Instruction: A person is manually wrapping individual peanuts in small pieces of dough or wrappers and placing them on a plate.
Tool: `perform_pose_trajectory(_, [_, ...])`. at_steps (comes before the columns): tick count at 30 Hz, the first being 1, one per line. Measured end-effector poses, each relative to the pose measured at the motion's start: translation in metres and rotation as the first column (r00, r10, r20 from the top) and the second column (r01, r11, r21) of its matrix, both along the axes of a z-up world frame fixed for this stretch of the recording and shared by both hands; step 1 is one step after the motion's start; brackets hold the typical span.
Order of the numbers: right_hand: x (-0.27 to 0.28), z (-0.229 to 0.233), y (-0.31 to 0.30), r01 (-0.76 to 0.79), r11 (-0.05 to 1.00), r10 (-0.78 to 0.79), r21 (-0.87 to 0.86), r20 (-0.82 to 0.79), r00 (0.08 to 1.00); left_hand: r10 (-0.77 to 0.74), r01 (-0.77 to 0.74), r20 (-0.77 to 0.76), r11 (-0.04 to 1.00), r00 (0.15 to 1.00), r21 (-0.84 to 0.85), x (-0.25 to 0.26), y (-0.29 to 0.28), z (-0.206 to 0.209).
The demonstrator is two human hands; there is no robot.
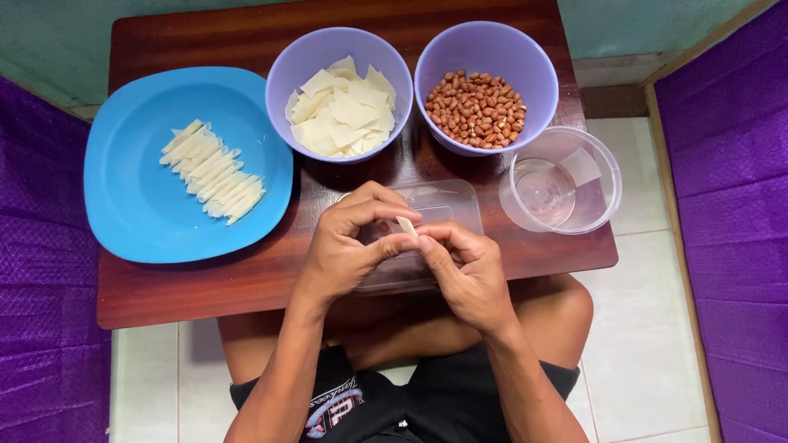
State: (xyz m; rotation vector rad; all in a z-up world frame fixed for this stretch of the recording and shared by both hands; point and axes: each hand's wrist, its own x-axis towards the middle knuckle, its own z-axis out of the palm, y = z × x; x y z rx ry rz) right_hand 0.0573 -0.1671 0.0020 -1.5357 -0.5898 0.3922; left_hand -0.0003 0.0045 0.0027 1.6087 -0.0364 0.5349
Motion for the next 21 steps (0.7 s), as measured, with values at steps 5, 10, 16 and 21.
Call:
perform_pose_trajectory(5, [0.002, 0.003, 0.001, -0.015, 1.000, 0.014, 0.025, 0.047, 0.999, 0.060, -0.060, 0.011, 0.998, 0.998, -0.018, -0.001, 0.001, -0.005])
perform_pose_trajectory(10, [0.005, 0.002, 0.000, -0.038, 0.998, 0.034, 0.047, 0.087, 0.996, 0.003, -0.003, 0.006, 1.000, 1.000, -0.015, 0.001, -0.001, -0.003])
perform_pose_trajectory(16, [0.005, -0.002, -0.002, -0.070, 0.994, 0.065, 0.081, 0.059, 0.996, -0.001, 0.001, 0.033, 1.000, 0.999, -0.016, 0.002, 0.002, -0.005])
perform_pose_trajectory(21, [0.006, -0.008, -0.004, -0.034, 0.988, 0.030, 0.151, 0.031, 0.999, -0.010, 0.010, 0.012, 1.000, 1.000, -0.014, 0.004, -0.003, -0.006])
